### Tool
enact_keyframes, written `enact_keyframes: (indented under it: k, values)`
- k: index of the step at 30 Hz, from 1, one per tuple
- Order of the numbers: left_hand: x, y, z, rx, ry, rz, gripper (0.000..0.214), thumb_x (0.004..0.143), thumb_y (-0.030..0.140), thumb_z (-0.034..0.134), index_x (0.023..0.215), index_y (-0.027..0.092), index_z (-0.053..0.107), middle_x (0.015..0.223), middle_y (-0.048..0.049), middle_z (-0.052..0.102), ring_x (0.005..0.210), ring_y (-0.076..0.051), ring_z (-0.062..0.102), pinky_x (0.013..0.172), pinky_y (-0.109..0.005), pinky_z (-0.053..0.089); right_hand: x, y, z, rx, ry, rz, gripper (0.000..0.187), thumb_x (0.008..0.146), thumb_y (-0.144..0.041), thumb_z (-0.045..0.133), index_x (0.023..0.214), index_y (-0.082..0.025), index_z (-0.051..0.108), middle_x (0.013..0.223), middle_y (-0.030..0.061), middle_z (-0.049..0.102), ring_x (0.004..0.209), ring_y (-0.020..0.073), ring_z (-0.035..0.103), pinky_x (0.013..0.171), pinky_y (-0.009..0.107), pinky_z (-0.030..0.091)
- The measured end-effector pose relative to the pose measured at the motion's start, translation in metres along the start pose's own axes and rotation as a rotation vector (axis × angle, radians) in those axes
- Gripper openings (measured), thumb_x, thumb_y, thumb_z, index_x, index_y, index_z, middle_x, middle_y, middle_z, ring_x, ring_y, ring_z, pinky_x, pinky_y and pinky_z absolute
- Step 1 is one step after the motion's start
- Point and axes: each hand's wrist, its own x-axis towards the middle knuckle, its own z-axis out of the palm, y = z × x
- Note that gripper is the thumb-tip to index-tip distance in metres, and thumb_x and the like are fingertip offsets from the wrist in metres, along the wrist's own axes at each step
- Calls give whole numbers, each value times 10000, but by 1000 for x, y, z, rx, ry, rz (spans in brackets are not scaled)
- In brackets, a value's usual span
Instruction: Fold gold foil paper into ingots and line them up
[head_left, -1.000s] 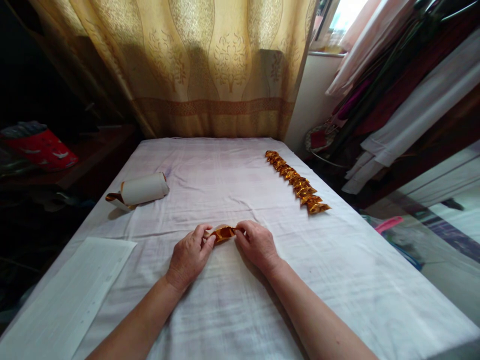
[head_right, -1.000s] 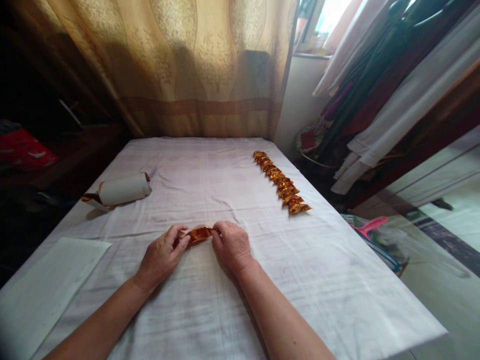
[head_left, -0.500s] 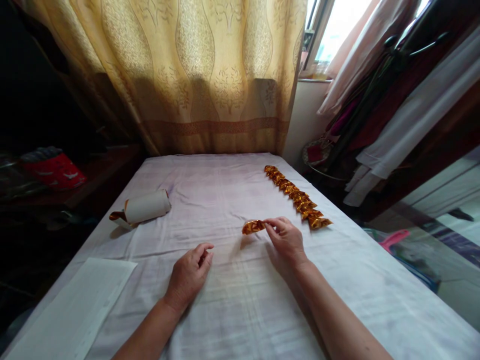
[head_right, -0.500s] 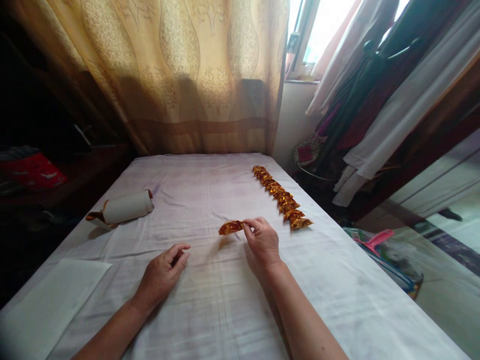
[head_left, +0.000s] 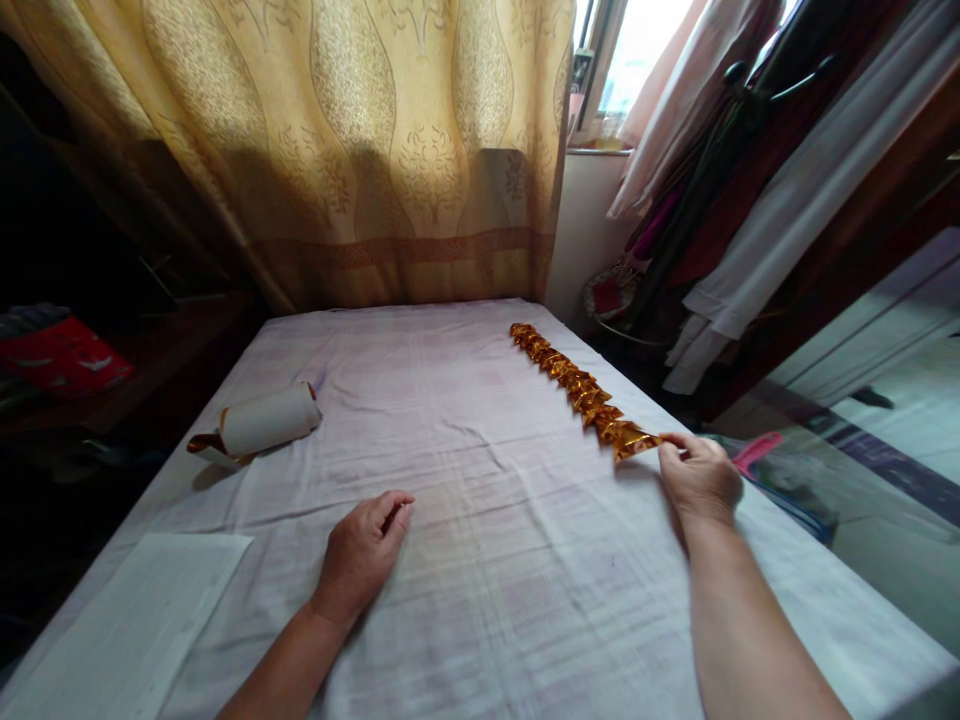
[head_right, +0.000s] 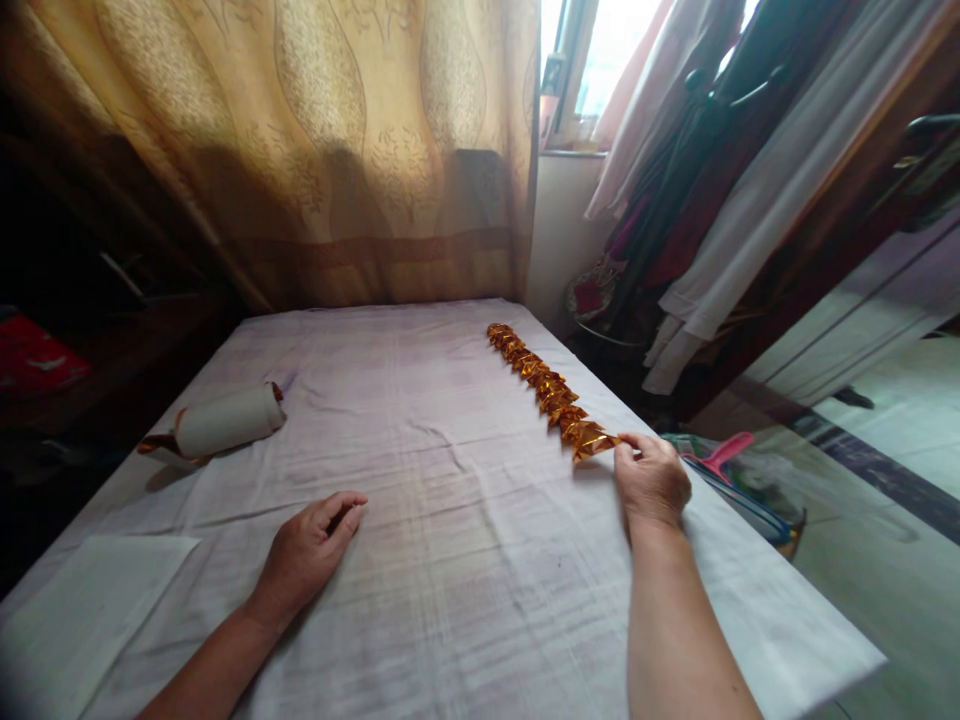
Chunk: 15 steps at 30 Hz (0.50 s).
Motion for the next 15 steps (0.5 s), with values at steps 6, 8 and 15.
enact_keyframes:
  k: [6, 8, 15]
  values:
    - [0, -3, 2, 26, 7, 25, 293, 893, 407, 453, 906, 267, 711, 864, -3, 769, 796, -184, 715, 731, -280, 545, -1, 1, 5, -57, -15, 70, 258, 770, -270, 560, 890, -199, 777, 851, 54, 648, 655, 167, 486, 597, 288, 327]
    - [-1, -4, 3, 31, 10, 35, 295, 896, 407, 450, 907, 266, 709, 867, -2, 769, 793, -184, 714, 738, -283, 546, -1, -2, 6, -63, -35, 75, 258, 789, -270, 562, 909, -204, 780, 852, 47, 646, 665, 161, 485, 601, 279, 328]
    - [-1, -5, 4, 36, 7, 50, 297, 907, 409, 446, 916, 265, 705, 870, 1, 767, 795, -183, 715, 737, -284, 541, -3, -2, 7, -131, -49, 78, 331, 818, -251, 537, 1044, -195, 772, 947, 84, 673, 730, 190, 541, 618, 297, 366]
